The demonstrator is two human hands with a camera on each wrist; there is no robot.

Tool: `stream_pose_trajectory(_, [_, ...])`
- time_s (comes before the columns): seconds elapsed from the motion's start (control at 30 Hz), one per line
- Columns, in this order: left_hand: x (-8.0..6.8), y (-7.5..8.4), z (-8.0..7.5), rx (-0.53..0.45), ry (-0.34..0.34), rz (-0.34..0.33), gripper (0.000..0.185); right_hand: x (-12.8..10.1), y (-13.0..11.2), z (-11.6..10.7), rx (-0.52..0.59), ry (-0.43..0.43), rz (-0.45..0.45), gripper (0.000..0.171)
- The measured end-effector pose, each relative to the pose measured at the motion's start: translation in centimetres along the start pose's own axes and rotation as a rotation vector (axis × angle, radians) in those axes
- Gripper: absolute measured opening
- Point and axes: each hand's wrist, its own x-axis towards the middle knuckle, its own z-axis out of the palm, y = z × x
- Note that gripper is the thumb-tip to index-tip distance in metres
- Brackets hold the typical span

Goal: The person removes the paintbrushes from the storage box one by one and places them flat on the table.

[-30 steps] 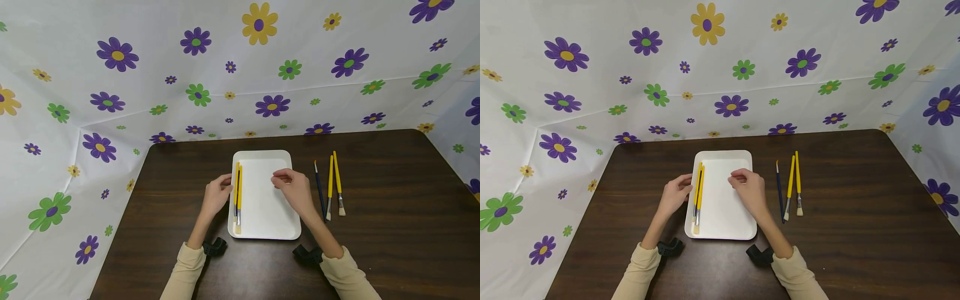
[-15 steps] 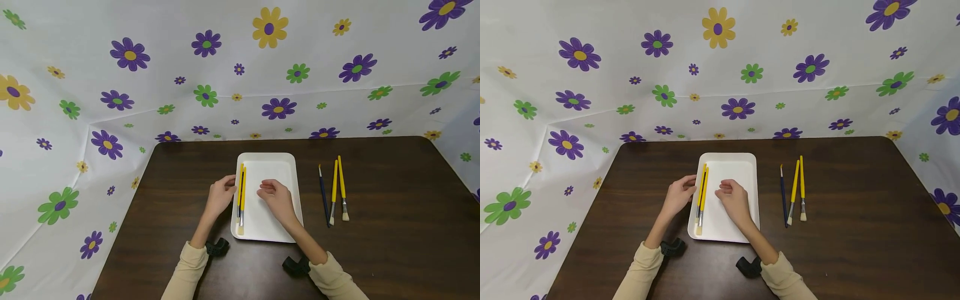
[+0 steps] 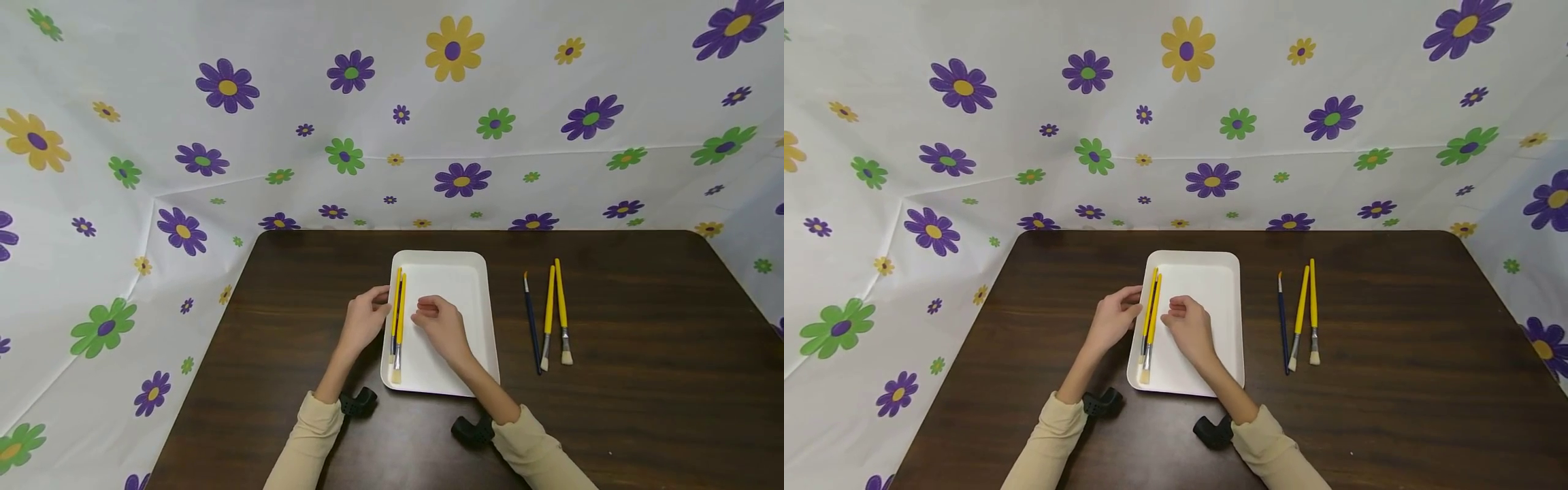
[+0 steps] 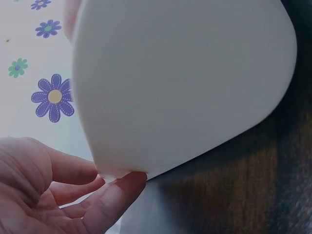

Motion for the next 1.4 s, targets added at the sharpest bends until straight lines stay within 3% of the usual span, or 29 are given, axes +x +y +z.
stream_pose_trajectory(0.4, [0.1, 0.0, -0.1, 0.041, -0.001, 0.019, 0.034, -0.2, -0.2, 2.4, -0.023, -0.022, 0.019, 0.029])
stream_pose_trajectory(0.7, [0.1, 0.1, -0.1, -0.005, -0.033, -0.019, 0.036, -0.2, -0.1, 2.6, -0.047, -0.026, 0.004, 0.030])
stream_pose_trajectory(1.4, [0.0, 0.2, -0.3, -0.012, -0.044, -0.011, 0.036, 0.0, -0.2, 3.3, -0.115, -0.089, -0.047, 0.025])
